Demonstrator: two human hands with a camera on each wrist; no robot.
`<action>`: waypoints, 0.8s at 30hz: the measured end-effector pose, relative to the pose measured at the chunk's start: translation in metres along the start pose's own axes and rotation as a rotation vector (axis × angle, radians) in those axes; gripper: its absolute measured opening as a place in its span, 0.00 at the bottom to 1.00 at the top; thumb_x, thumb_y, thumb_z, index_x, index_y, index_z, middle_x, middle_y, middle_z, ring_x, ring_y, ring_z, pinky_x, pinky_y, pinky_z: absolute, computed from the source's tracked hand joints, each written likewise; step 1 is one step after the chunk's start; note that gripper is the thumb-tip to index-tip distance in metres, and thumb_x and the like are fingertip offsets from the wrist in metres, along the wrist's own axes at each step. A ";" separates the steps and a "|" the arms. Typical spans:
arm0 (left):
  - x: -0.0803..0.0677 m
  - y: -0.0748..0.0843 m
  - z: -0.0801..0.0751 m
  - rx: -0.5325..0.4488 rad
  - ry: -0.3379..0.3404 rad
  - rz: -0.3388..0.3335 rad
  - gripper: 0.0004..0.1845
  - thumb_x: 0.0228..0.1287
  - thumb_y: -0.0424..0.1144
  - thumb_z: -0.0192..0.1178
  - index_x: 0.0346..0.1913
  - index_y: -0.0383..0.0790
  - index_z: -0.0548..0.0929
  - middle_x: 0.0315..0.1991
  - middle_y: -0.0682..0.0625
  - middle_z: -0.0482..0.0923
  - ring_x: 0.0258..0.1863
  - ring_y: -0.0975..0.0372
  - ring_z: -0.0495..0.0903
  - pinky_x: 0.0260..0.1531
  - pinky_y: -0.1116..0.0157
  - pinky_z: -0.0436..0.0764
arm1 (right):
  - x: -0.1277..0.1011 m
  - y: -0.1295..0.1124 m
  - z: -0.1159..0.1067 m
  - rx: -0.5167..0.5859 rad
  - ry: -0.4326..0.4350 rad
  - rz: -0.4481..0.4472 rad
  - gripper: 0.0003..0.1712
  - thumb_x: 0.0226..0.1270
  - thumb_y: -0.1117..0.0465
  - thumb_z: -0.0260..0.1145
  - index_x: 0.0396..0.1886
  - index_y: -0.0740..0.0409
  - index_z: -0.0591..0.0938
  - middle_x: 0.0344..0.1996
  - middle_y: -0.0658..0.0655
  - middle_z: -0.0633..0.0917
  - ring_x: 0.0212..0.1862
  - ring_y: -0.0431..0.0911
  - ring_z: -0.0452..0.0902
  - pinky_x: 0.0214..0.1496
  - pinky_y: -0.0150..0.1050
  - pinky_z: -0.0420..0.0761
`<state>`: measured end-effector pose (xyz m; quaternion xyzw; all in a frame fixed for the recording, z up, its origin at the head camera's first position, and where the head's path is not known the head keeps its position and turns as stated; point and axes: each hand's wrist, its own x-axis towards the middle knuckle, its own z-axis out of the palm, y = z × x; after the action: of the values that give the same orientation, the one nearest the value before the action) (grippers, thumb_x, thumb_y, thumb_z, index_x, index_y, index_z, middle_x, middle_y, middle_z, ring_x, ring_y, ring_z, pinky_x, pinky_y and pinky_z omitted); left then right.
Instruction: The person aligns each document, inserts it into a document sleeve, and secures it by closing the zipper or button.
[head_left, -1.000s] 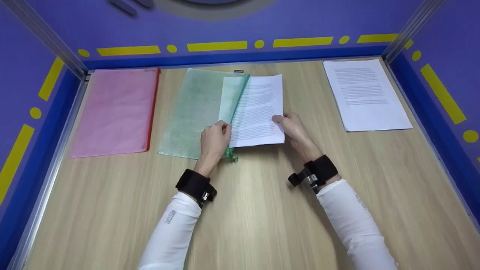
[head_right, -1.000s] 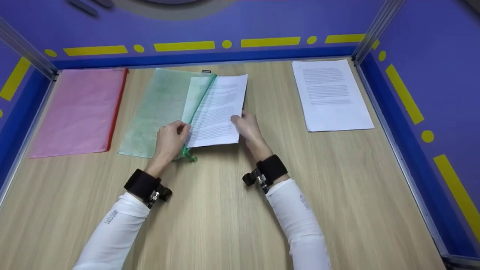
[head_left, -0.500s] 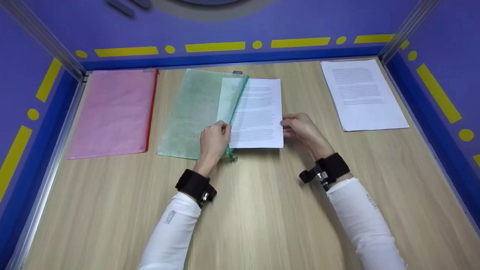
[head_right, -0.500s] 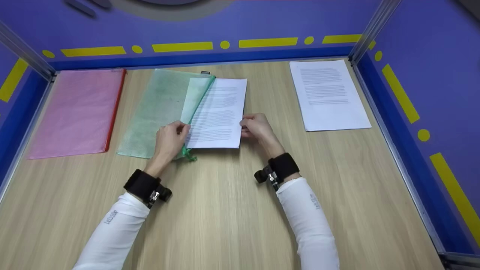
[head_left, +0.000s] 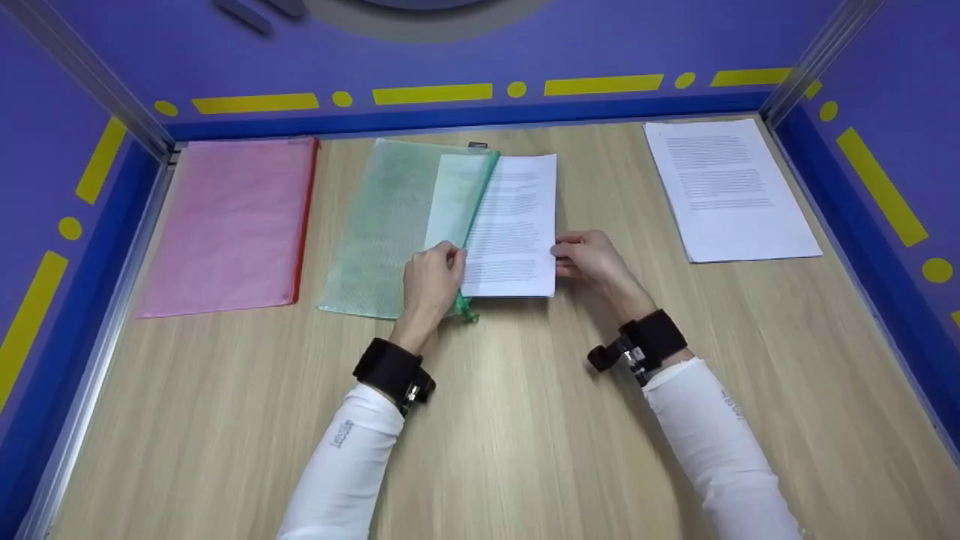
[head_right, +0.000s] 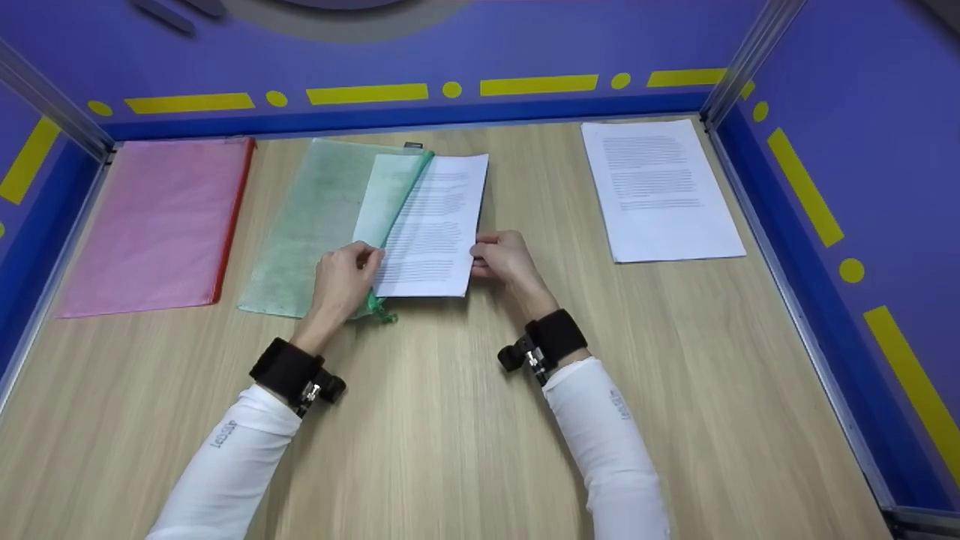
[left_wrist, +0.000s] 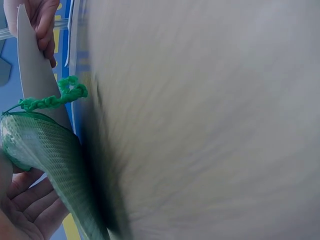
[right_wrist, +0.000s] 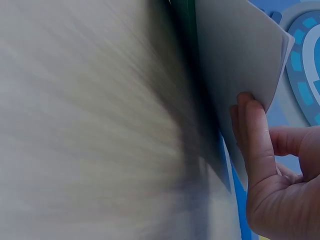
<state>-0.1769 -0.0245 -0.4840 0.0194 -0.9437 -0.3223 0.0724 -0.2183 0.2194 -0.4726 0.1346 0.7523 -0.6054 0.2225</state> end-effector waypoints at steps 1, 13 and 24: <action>0.000 0.000 0.000 0.000 0.000 -0.001 0.14 0.72 0.43 0.57 0.39 0.36 0.87 0.31 0.46 0.88 0.27 0.59 0.82 0.30 0.62 0.80 | 0.000 0.000 0.002 0.012 0.000 -0.002 0.27 0.71 0.66 0.58 0.68 0.69 0.70 0.44 0.58 0.84 0.31 0.36 0.83 0.36 0.27 0.84; 0.000 0.001 0.001 -0.034 0.008 0.039 0.13 0.71 0.42 0.59 0.39 0.35 0.88 0.30 0.45 0.88 0.27 0.56 0.85 0.31 0.59 0.82 | 0.001 -0.004 0.027 0.133 -0.002 -0.013 0.25 0.71 0.67 0.59 0.66 0.71 0.72 0.40 0.57 0.85 0.32 0.37 0.85 0.35 0.28 0.85; 0.000 0.002 0.002 -0.027 0.014 0.072 0.13 0.71 0.41 0.58 0.39 0.35 0.88 0.31 0.44 0.89 0.30 0.53 0.87 0.34 0.57 0.84 | 0.002 -0.006 0.045 0.144 -0.020 -0.012 0.27 0.68 0.69 0.59 0.66 0.70 0.71 0.48 0.62 0.83 0.35 0.38 0.84 0.37 0.28 0.85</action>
<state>-0.1771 -0.0220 -0.4844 -0.0131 -0.9388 -0.3319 0.0908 -0.2153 0.1744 -0.4759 0.1396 0.7055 -0.6604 0.2161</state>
